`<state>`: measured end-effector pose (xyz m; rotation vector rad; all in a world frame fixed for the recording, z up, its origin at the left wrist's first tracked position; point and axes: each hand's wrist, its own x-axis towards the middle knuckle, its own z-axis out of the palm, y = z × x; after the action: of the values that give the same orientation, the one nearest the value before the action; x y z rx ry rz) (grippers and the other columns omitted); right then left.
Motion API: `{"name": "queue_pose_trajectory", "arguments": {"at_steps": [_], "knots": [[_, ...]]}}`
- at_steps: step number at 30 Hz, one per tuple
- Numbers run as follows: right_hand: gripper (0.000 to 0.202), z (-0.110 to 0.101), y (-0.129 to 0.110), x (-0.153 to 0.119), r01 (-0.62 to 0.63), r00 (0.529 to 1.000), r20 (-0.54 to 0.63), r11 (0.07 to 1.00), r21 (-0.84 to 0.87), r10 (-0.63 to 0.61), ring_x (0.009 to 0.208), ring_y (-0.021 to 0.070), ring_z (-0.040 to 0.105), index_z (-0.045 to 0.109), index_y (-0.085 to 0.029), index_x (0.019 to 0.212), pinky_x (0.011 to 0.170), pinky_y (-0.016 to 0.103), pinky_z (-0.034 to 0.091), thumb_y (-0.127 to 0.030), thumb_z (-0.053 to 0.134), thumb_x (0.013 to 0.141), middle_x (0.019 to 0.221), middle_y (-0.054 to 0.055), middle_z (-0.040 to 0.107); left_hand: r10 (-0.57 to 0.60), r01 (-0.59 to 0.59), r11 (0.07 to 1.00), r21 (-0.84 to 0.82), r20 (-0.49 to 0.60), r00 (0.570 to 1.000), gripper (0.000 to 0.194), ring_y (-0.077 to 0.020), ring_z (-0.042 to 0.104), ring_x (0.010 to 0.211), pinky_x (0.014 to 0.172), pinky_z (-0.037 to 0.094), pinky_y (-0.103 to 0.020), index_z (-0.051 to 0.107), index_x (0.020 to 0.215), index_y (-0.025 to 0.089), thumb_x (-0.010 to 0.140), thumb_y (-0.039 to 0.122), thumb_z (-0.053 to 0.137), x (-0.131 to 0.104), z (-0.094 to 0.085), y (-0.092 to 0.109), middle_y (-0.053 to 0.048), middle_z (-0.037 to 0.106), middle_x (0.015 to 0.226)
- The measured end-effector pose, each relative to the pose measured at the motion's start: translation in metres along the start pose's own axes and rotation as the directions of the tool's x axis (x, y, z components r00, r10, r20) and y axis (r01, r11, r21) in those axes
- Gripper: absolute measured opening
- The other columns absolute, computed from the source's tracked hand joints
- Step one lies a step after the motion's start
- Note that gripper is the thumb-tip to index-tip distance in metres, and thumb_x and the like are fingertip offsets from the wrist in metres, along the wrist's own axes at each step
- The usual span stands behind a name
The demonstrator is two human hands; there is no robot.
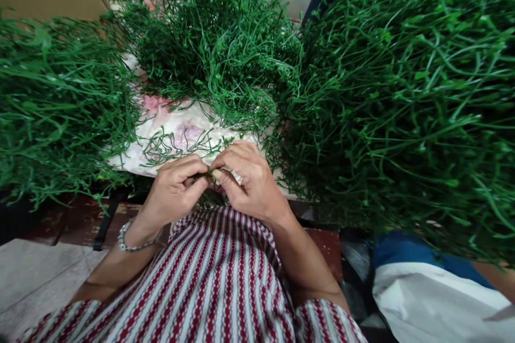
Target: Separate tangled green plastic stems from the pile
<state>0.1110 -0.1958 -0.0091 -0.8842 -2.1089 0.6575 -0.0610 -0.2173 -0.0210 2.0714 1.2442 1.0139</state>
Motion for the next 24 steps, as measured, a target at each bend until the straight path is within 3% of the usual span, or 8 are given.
{"name": "queue_pose_trajectory", "arguments": {"at_steps": [4,9,14,18,24], "knots": [[0.017,0.004,-0.003,-0.002,-0.123,0.992,0.034,0.982,0.14,0.12,0.079,0.0145,0.056,0.057,-0.016,0.09,0.073,0.028,0.045,-0.029,0.046,0.091,0.082,0.005,0.06,-0.016,0.014,1.0,-0.027,-0.07,0.997,0.016,-0.0097,0.047,0.058,0.056,0.036,-0.023,0.055,0.065,0.017,0.079,0.012,0.051,0.0,0.002,0.0,0.002,0.048,0.06],[0.027,0.02,0.0,-0.009,-0.136,0.988,-0.045,0.972,0.19,0.147,0.085,0.0149,0.056,0.055,-0.017,0.099,0.076,0.027,0.045,-0.039,0.057,0.085,0.091,0.004,0.059,0.019,-0.015,1.0,0.021,-0.188,0.982,0.017,-0.0097,0.046,0.057,0.056,0.036,-0.024,0.056,0.063,0.017,0.08,0.013,0.052,-0.001,0.008,0.0,0.002,0.049,0.059],[0.015,0.023,0.001,-0.015,-0.161,0.977,-0.116,0.974,0.159,0.18,0.076,0.0116,0.055,0.056,-0.017,0.094,0.07,0.024,0.044,-0.028,0.059,0.084,0.081,0.0,0.057,0.083,-0.066,0.987,0.144,-0.119,0.989,0.018,-0.0115,0.048,0.062,0.059,0.036,-0.025,0.057,0.071,0.017,0.08,0.007,0.045,-0.006,0.012,0.0,-0.001,0.052,0.065],[0.012,0.011,0.0,-0.016,-0.13,0.99,-0.042,0.99,0.06,0.133,0.079,0.014,0.054,0.059,-0.017,0.096,0.071,0.027,0.045,-0.022,0.055,0.086,0.082,0.003,0.056,0.105,-0.096,0.98,0.177,-0.04,0.994,0.019,-0.0119,0.049,0.064,0.06,0.038,-0.025,0.058,0.076,0.017,0.082,0.008,0.044,-0.009,0.01,-0.001,-0.001,0.053,0.067],[0.017,0.003,0.001,-0.017,-0.07,0.996,0.047,0.997,-0.022,0.071,0.086,0.0169,0.054,0.057,-0.015,0.1,0.073,0.031,0.047,-0.026,0.051,0.089,0.092,0.008,0.057,0.105,-0.1,0.991,0.095,-0.052,0.993,0.016,-0.0114,0.05,0.063,0.059,0.039,-0.025,0.058,0.077,0.017,0.083,0.009,0.046,-0.01,0.012,-0.001,-0.001,0.054,0.067]]}}
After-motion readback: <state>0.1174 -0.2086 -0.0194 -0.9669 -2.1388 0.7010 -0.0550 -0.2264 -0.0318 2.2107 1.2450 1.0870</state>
